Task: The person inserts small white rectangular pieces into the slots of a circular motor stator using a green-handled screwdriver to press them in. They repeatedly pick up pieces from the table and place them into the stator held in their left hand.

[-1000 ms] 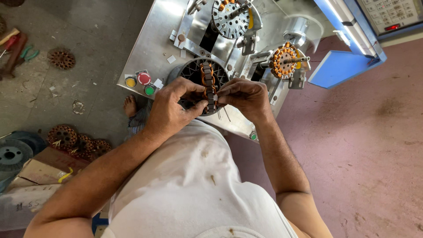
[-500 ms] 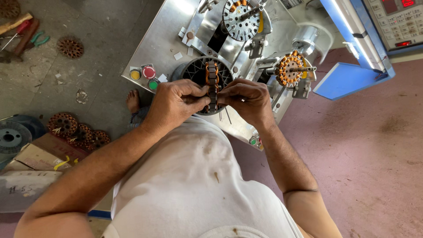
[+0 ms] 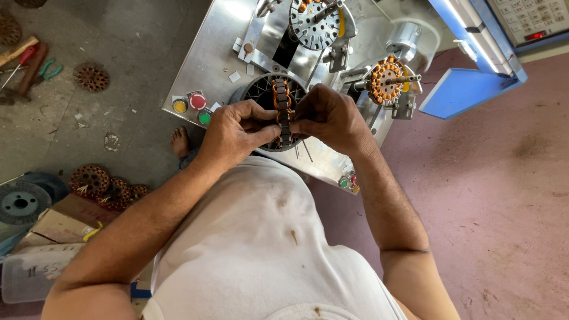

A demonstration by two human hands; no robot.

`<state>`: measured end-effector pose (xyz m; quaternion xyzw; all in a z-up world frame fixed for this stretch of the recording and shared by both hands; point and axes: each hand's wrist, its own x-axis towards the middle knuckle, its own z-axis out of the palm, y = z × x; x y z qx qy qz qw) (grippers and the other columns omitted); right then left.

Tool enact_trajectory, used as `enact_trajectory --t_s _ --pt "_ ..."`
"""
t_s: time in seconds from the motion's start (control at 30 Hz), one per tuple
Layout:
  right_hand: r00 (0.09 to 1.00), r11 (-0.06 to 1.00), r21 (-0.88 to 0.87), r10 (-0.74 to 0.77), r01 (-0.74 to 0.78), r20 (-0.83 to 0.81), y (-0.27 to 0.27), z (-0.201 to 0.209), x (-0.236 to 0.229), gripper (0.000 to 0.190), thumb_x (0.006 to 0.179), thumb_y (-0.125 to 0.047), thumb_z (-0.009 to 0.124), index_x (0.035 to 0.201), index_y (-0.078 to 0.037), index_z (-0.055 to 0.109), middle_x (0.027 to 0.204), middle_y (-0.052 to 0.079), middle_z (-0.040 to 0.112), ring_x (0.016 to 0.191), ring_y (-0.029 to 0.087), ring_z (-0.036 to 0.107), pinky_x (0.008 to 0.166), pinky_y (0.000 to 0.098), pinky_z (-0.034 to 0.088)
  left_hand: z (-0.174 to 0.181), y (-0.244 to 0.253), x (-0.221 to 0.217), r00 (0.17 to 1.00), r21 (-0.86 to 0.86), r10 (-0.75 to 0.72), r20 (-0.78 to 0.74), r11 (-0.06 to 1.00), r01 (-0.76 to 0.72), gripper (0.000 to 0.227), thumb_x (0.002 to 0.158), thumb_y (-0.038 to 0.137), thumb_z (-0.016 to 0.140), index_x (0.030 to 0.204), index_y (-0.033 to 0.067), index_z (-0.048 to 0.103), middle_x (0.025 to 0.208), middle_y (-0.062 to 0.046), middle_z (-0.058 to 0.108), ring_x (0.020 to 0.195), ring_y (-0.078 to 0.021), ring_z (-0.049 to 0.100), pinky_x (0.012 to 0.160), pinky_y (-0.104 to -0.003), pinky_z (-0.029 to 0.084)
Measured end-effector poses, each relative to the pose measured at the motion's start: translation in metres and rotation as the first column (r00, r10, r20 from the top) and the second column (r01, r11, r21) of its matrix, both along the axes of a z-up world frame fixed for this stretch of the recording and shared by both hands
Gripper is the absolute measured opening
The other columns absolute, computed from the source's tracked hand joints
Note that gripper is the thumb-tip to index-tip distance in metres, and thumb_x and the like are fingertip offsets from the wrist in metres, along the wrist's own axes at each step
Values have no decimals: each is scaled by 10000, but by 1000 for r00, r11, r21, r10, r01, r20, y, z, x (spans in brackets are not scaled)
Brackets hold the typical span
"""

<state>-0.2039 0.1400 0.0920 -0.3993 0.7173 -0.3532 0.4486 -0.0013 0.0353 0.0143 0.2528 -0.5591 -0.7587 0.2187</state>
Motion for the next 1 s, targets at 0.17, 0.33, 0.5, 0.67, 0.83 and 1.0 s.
enact_trajectory --t_s 0.17,0.33,0.5,0.67,0.83,1.0 --pt "907 908 -99 -415 408 -64 58 -58 -8 142 915 -35 791 996 13 684 882 128 761 714 175 764 595 312 642 -4 -13 8 996 -251 35 82 968 -14 190 944 187 826 1055 43 768 913 -54 783 734 -97 691 665 -238 591" --pt "813 861 182 -351 475 -464 115 -155 6 196 886 -144 798 1041 -56 718 950 108 765 725 206 740 635 355 598 -3 -28 3 1000 -703 -16 -20 711 -2 849 859 529 871 1509 143 485 1425 -152 512 1236 -312 634 970 -427 634" --pt "677 899 118 -224 421 -701 133 -225 27 265 837 -175 819 1044 -38 724 1025 167 699 883 367 696 762 465 554 0 -34 -17 967 -702 -219 132 668 248 1314 638 689 874 1626 128 213 1612 -272 312 1396 -465 467 1049 -573 510" --pt "675 898 124 -220 422 -704 125 -234 26 299 825 -118 773 1118 -71 734 990 139 731 888 333 719 796 449 571 -5 -22 -15 977 -685 -214 6 711 159 1231 676 531 963 1654 231 278 1665 -156 364 1527 -390 477 1256 -508 490" --pt "785 807 159 -475 569 -398 118 -180 27 408 824 -36 754 1224 -53 672 908 132 748 753 224 731 691 381 621 -11 -9 -11 987 -748 -157 -44 660 72 1167 691 463 961 1632 258 302 1675 -169 296 1538 -421 411 1251 -486 495" --pt "743 691 -289 -655 663 137 113 -96 47 237 960 64 715 1120 8 549 1020 213 725 905 233 760 806 368 674 -14 -31 -5 960 -692 -278 -43 701 172 945 830 480 882 1612 266 394 1695 -165 292 1551 -400 411 1228 -522 507"
